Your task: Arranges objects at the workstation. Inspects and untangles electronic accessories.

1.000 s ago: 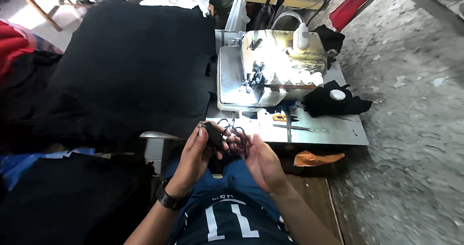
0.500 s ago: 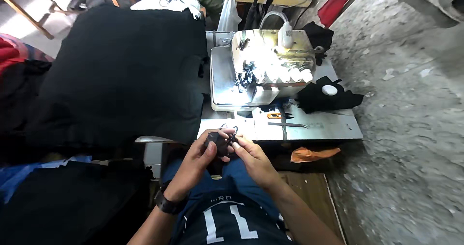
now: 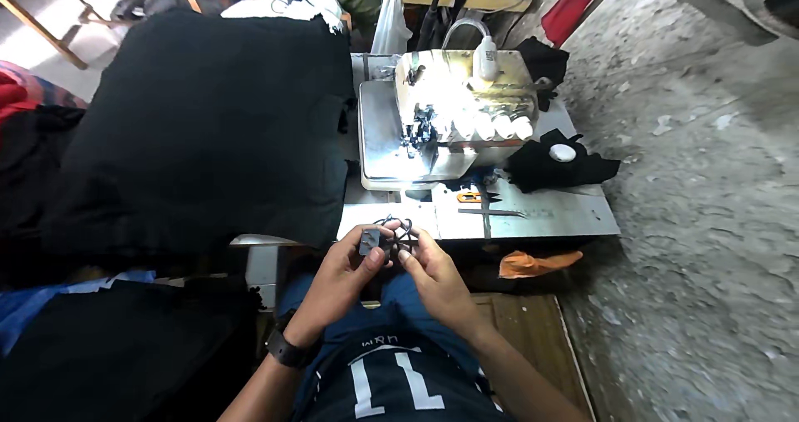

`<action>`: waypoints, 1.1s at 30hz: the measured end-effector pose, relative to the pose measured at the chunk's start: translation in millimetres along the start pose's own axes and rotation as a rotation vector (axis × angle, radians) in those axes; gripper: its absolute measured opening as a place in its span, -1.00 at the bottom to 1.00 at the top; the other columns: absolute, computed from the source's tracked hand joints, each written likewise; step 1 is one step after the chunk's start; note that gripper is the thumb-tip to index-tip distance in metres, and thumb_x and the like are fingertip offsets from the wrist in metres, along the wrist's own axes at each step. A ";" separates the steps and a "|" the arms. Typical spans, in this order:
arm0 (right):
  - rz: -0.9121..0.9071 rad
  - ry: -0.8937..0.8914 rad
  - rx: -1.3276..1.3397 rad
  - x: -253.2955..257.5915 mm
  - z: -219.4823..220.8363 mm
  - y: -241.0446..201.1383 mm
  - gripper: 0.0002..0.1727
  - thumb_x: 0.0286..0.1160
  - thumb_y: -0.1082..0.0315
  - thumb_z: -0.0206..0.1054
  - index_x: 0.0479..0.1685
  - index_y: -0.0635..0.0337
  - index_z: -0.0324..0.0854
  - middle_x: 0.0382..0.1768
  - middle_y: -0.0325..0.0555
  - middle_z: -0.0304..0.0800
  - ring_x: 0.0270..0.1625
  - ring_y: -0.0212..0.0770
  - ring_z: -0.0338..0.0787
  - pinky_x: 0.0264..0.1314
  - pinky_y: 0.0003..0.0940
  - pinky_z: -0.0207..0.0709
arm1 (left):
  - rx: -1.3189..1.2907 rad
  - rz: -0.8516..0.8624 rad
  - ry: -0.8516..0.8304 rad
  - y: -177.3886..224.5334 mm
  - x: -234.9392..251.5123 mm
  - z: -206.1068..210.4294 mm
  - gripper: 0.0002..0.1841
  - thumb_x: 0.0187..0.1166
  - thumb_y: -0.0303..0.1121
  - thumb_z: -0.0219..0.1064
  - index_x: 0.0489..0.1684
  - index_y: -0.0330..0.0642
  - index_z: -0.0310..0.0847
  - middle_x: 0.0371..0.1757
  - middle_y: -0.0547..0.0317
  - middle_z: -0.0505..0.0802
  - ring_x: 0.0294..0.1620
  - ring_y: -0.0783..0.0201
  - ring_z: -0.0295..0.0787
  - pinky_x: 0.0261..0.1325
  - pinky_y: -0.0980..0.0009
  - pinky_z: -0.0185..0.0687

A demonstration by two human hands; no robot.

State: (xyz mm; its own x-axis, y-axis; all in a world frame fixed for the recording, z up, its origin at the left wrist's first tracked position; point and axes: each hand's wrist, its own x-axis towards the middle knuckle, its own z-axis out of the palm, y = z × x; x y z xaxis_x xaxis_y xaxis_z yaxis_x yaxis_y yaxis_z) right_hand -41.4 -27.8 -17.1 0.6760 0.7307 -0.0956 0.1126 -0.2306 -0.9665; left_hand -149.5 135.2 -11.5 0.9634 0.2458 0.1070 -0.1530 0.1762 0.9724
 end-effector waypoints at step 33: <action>0.159 -0.088 0.190 18.9 -55.0 0.8 -0.70 0.82 0.32 0.12 0.10 0.28 0.74 -0.56 -0.35 0.62 -0.67 -0.52 0.48 -0.64 -0.63 0.39 | -0.520 0.069 -0.236 33.4 -17.9 -27.3 -0.43 0.61 0.26 0.25 0.24 -0.03 0.62 0.47 -0.16 0.72 0.10 0.03 0.92 -0.33 0.35 0.87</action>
State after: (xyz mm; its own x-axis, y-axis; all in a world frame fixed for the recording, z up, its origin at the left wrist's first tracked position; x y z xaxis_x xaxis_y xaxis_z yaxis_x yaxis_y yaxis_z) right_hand 11.5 -49.5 -6.6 0.6077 0.7498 -0.2617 -0.1338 -0.2281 -0.9644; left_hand -177.9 162.7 13.5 0.9613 0.0640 0.2681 -0.2476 0.6280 0.7378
